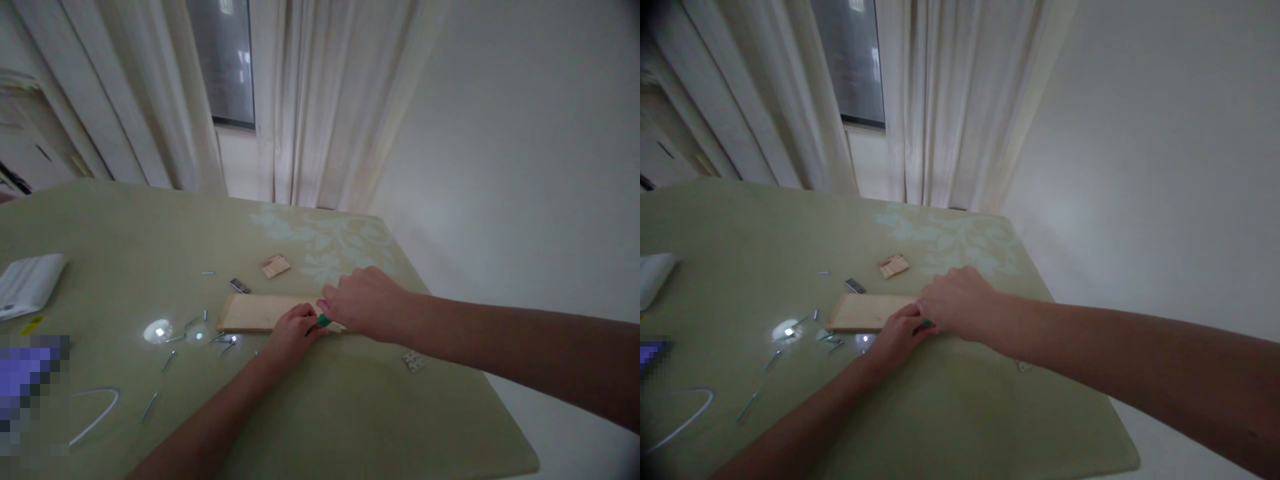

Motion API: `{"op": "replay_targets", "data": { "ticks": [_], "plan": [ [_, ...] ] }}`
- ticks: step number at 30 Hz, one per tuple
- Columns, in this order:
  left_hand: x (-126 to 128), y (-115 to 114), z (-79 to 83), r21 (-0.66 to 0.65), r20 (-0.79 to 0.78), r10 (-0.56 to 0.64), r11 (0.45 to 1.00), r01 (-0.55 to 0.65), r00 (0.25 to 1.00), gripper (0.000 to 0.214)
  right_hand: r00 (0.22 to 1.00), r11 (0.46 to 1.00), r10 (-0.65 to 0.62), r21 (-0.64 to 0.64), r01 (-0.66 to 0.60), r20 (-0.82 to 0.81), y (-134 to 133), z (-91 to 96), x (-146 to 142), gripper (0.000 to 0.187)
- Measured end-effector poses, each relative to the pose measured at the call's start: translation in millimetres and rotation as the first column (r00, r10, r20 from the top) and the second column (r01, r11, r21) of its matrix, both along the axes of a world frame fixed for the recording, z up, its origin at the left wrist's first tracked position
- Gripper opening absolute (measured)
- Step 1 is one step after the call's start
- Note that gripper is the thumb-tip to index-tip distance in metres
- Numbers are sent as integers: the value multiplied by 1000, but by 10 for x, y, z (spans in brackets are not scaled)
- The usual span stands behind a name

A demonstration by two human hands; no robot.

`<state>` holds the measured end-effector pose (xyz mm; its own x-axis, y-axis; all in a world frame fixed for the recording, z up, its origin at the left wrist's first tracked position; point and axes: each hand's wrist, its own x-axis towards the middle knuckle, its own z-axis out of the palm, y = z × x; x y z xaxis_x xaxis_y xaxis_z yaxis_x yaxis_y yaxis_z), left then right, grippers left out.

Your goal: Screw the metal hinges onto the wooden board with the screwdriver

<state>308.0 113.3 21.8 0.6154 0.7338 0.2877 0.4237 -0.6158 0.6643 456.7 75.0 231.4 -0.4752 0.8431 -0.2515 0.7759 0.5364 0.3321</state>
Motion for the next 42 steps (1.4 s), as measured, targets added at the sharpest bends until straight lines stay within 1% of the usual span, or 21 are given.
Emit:
{"op": "replay_targets", "data": {
  "ticks": [3, 5, 7, 11, 14, 17, 20, 25, 28, 31, 35, 37, 40, 42],
  "plan": [
    [0, 6, -21, -3, 6, 10, 1000, -10, 1000, 14, 1000, 996, -12, 91, 13, -6, 63, 123, 74, 44],
    [-3, 2, -26, 9, -1, 17, 1000, -17, 1000, 12, 999, 993, -35, 114, 37, -18, 94, 207, 134, 52],
    [-5, -8, -27, 30, -14, 27, 999, -26, 1000, 11, 997, 990, -62, 125, 66, -39, 98, 264, 197, 55],
    [-10, -33, -25, 48, -1, 35, 998, -35, 999, 10, 990, 986, -50, 150, 69, -133, 69, 308, 352, 47],
    [-8, -44, -22, 54, -1, 26, 998, -26, 1000, 7, 954, 986, -71, 124, 111, -292, 54, 317, 474, 37],
    [9, -50, -12, 55, -25, 38, 998, -37, 999, 5, 884, 984, -115, 71, 165, -452, 39, 298, 549, 29],
    [37, -59, 13, 61, -52, 56, 997, -53, 997, 6, 852, 988, -99, 49, 145, -515, 13, 227, 559, 28],
    [61, -76, 54, 78, -67, 72, 995, -67, 995, 7, 869, 994, -24, 83, 75, -495, -22, 35, 505, 25],
    [57, -79, 64, 75, -74, 77, 995, -71, 994, 8, 891, 996, -11, 79, 52, -454, -26, -60, 483, 25],
    [54, -78, 64, 75, -91, 77, 995, -70, 993, 9, 901, 995, -5, 90, 48, -433, -22, -115, 476, 26],
    [58, -74, 57, 83, -105, 80, 994, -71, 991, 11, 885, 997, -17, 63, 52, -465, -25, -124, 471, 22],
    [62, -74, 58, 79, -103, 81, 994, -73, 991, 12, 861, 1000, 15, 28, -1, -509, -36, -105, 465, 20],
    [64, -78, 71, 58, -88, 75, 996, -70, 993, 12, 817, 996, 68, -6, -88, -573, -50, -74, 448, 27],
    [64, -82, 80, 47, -86, 73, 996, -69, 994, 11, 811, 996, 44, -33, -78, -584, -48, -65, 427, 33]
  ]
}}
